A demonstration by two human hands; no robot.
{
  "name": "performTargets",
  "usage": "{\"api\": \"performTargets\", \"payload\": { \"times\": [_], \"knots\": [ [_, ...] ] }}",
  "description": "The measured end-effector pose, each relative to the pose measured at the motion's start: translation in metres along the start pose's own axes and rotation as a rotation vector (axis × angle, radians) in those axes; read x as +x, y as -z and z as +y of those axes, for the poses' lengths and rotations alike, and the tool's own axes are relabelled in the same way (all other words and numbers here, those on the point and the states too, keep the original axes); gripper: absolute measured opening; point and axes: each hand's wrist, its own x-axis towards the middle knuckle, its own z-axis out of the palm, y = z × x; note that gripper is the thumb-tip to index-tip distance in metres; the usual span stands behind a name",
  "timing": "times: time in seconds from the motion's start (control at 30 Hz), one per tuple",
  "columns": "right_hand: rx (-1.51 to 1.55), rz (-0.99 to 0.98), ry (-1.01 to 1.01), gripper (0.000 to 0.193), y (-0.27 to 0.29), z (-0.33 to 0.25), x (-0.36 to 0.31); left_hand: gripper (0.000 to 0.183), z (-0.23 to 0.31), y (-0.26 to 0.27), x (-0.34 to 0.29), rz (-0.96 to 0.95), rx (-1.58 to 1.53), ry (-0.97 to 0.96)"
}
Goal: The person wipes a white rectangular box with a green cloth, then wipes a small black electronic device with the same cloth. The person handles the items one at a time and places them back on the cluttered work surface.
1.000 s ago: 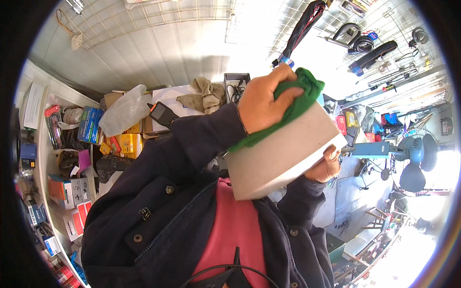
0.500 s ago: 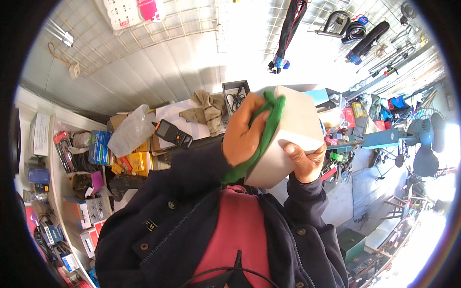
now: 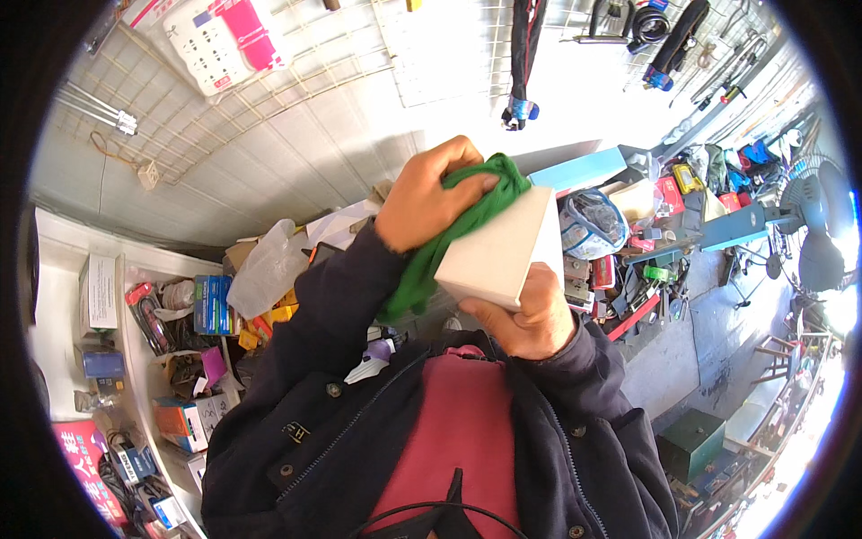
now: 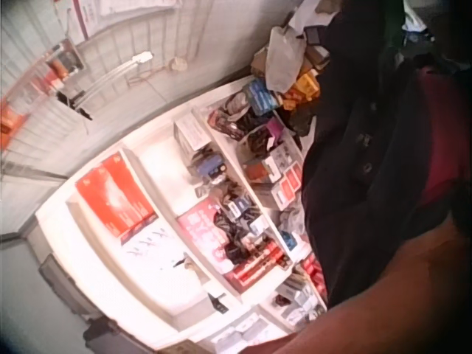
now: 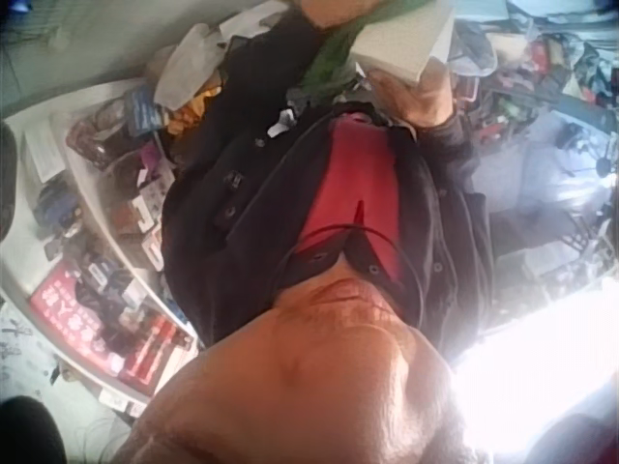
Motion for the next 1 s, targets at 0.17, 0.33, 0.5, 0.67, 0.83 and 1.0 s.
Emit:
{"api": "performTargets", "payload": {
  "times": [0.17, 0.33, 0.5, 0.67, 0.83, 1.0],
  "knots": [
    [-0.065, 0.026, -0.041, 0.021, -0.006, 0.015, -0.005, 0.017, 0.002, -0.003, -0.015, -0.1, 0.209, -0.157],
    [-0.117, -0.005, -0.148, 0.033, -0.01, 0.041, -0.007, 0.023, 0.014, -0.017, -0.049, -0.27, 0.147, -0.158],
    [-0.081, 0.002, -0.111, 0.016, -0.008, 0.04, -0.005, 0.022, -0.011, -0.012, -0.016, -0.107, 0.238, -0.122],
    [0.291, 0.199, -0.412, 0.015, -0.009, 0.034, -0.004, 0.03, -0.037, -0.004, 0.013, -0.106, 0.233, -0.016],
    [0.676, 0.588, -0.468, 0.055, 0.001, 0.043, 0.006, 0.014, -0.02, -0.025, 0.007, 0.3, 0.05, -0.137],
    [1.106, 0.701, -0.495, 0.06, 0.011, 0.048, 0.012, 0.019, 0.003, -0.036, 0.001, 0.395, 0.192, -0.436]
  ]
}}
